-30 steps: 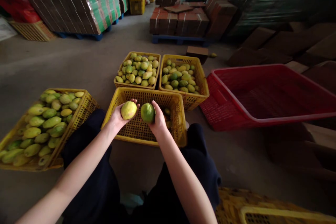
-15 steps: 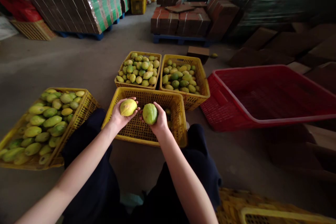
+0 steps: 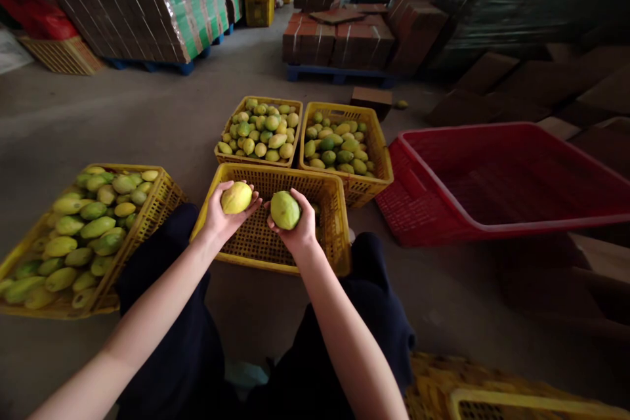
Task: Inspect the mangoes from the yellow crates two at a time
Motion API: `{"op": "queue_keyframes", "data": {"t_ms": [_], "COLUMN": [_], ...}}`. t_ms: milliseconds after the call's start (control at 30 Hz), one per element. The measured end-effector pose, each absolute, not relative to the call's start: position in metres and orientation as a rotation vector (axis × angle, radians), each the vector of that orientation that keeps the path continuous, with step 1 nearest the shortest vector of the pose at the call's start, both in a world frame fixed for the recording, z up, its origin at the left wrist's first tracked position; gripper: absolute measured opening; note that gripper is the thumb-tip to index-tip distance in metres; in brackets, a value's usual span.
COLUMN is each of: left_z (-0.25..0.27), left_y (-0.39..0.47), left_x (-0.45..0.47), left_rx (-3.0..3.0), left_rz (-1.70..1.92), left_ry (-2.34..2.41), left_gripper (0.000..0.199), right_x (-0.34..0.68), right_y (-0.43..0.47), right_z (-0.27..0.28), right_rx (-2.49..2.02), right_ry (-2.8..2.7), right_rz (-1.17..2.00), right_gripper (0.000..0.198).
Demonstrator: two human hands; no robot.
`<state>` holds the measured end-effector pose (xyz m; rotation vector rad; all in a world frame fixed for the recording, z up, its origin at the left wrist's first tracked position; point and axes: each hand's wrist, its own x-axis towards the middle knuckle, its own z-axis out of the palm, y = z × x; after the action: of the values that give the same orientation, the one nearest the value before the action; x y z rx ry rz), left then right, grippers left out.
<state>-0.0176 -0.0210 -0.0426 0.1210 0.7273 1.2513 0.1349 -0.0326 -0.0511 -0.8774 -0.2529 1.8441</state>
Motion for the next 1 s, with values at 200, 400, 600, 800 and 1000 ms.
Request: {"op": "queue_keyframes", "data": {"t_ms": [200,400,600,800,1000], "left_z": [-0.048,-0.046,-0.046,-0.045,-0.048], "left_y": [-0.017,-0.018,-0.022,-0.022,-0.02], "left_x": [-0.02,-0.016,-0.016,-0.023,-0.036], "left_rx": [0.044,0.148,0.332,0.242,0.163], "left_rz": [1.219,1.187,1.205,1.183,1.154], "left_ry": [0.743,0.832,0.892,0.894,0.861], "left_gripper": [0.021,0.015,0.013,0.014,0.019], "right_x": [0.134,0.127,0.128,0.128,0.128], "right_y": [-0.029,-0.029,-0.032,-0.035,-0.034], "right_z": [-0.047,-0.046,-0.049,-0.053,-0.053], "right_rx": [-0.913,-1.01,-1.022,-0.877,-0.794], "right_ry": [-0.169,-0.113,-0.202,-0.29,-0.178], "right_rz": [1.758,1.732,1.737,1.789,1.826], "right_gripper": [0.026,0.019,0.01,0.017,0.028]}}
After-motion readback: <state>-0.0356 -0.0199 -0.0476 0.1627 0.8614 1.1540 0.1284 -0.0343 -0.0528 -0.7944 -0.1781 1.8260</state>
